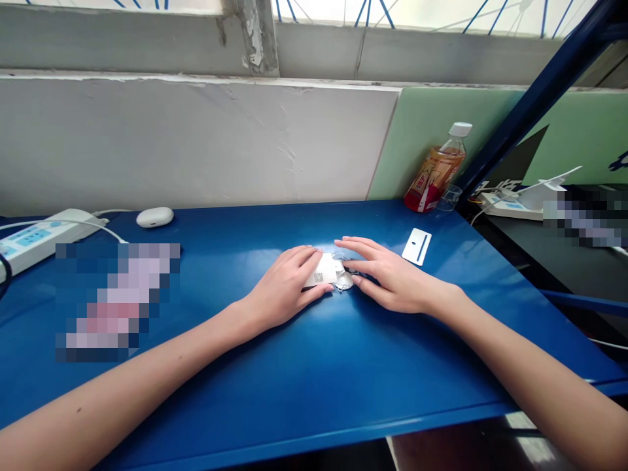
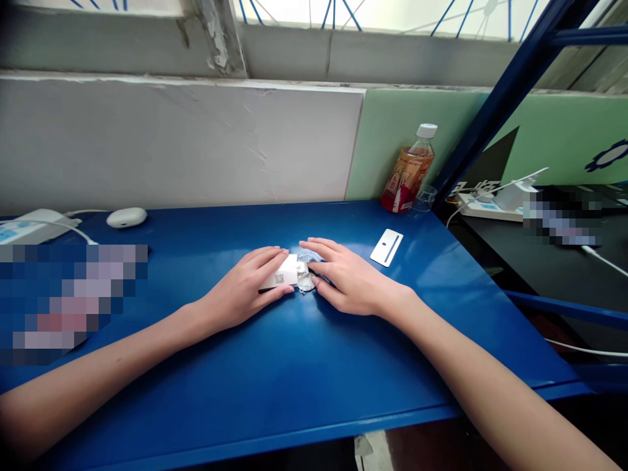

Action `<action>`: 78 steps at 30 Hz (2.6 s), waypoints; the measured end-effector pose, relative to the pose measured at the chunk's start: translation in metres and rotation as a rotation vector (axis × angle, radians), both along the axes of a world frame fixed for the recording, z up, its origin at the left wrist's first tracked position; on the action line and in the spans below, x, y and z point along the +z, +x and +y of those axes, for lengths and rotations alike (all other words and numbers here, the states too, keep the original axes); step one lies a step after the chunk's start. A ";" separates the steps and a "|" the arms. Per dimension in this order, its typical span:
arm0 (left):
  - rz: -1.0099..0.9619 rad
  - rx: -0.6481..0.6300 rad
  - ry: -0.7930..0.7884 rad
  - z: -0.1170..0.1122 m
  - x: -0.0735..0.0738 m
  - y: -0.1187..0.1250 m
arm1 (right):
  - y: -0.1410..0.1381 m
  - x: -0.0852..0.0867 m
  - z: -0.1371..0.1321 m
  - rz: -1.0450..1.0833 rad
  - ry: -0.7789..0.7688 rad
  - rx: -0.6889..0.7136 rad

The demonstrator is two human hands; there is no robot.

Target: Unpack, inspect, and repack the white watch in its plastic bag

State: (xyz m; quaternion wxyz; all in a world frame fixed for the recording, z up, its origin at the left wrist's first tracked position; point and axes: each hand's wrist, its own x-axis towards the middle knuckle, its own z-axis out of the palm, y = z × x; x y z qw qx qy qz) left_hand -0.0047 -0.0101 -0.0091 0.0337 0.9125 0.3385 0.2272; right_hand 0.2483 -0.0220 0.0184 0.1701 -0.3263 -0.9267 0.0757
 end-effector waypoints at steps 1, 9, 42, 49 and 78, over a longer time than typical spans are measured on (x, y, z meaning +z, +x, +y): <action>0.009 0.002 0.005 0.000 0.000 0.000 | -0.001 -0.001 -0.001 0.011 -0.019 0.005; 0.137 0.021 0.025 -0.001 -0.002 0.001 | -0.009 -0.001 -0.006 0.036 -0.125 0.033; 0.288 -0.001 -0.083 -0.002 0.007 0.002 | -0.015 -0.013 -0.006 -0.023 0.070 -0.006; 0.271 -0.013 -0.086 -0.002 0.007 0.002 | -0.021 -0.013 -0.010 -0.118 0.175 -0.032; 0.058 -0.193 -0.140 -0.002 0.008 -0.004 | 0.006 -0.011 0.017 0.208 0.157 0.024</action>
